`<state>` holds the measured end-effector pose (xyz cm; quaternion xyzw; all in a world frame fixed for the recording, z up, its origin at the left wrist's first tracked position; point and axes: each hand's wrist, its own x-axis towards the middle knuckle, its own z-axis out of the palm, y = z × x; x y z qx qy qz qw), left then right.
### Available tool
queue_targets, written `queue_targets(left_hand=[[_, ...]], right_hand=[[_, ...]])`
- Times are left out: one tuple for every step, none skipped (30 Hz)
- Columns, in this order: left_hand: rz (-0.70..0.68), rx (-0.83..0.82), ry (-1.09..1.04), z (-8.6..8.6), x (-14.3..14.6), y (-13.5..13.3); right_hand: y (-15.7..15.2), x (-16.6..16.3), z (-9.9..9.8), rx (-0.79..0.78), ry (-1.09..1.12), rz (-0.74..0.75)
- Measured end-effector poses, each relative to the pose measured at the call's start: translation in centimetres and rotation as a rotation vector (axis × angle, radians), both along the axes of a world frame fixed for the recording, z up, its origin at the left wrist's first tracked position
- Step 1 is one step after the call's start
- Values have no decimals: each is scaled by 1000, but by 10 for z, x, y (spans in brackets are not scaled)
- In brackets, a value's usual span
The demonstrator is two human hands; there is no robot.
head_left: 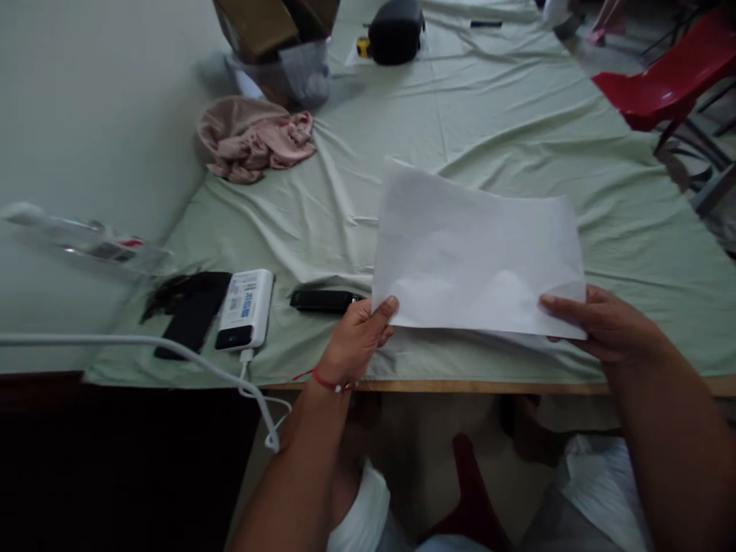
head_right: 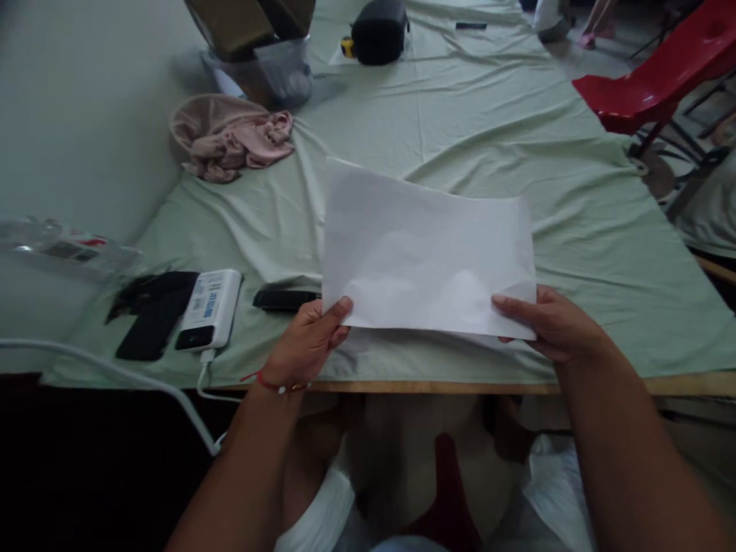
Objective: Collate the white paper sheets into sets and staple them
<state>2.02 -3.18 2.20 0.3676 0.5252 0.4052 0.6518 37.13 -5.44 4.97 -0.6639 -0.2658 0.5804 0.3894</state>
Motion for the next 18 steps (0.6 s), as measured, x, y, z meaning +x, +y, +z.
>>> queue_targets(left_hand=[[1, 6, 4, -1, -1, 0], [0, 12, 7, -2, -2, -1], [-3, 18, 8, -3, -4, -2], [-4, 23, 9, -3, -5, -3], [-2, 28, 8, -2, -7, -4], [5, 32, 4, -1, -8, -4], [18, 36, -3, 1, -9, -5], [34, 37, -15, 4, -10, -5], [53, 36, -32, 6, -10, -5], [68, 32, -53, 8, -10, -5], [78, 23, -76, 11, -10, -4], [83, 14, -98, 12, -10, -3], [80, 4, -114, 14, -9, -3], [71, -4, -123, 14, -9, -2], [58, -9, -123, 14, -9, -2], [44, -11, -115, 13, -9, -1], [33, -9, -97, 12, -10, -1], [23, -8, -73, 10, -11, 0]], right_hand=[[0, -1, -1, 2, 7, 0], [0, -2, -3, -1, 12, 5], [0, -2, -6, -8, 13, 13], [-1, -3, -8, -17, 15, 20], [-2, -3, -10, -21, 18, 24], [-2, -3, -12, -16, 24, 21], [-3, -3, -13, 1, 32, 12], [-3, -4, -14, 28, 38, -10], [-3, -5, -15, 61, 38, -40], [-3, -7, -15, 90, 34, -73], [-3, -8, -14, 111, 27, -106], [-2, -10, -13, 121, 19, -129], [-2, -11, -12, 119, 12, -137], [-1, -11, -11, 111, 5, -135], [-1, -12, -10, 102, 2, -128], [-1, -12, -10, 98, 1, -123], [-2, -12, -9, 94, 0, -116], [-2, -12, -9, 88, -3, -103]])
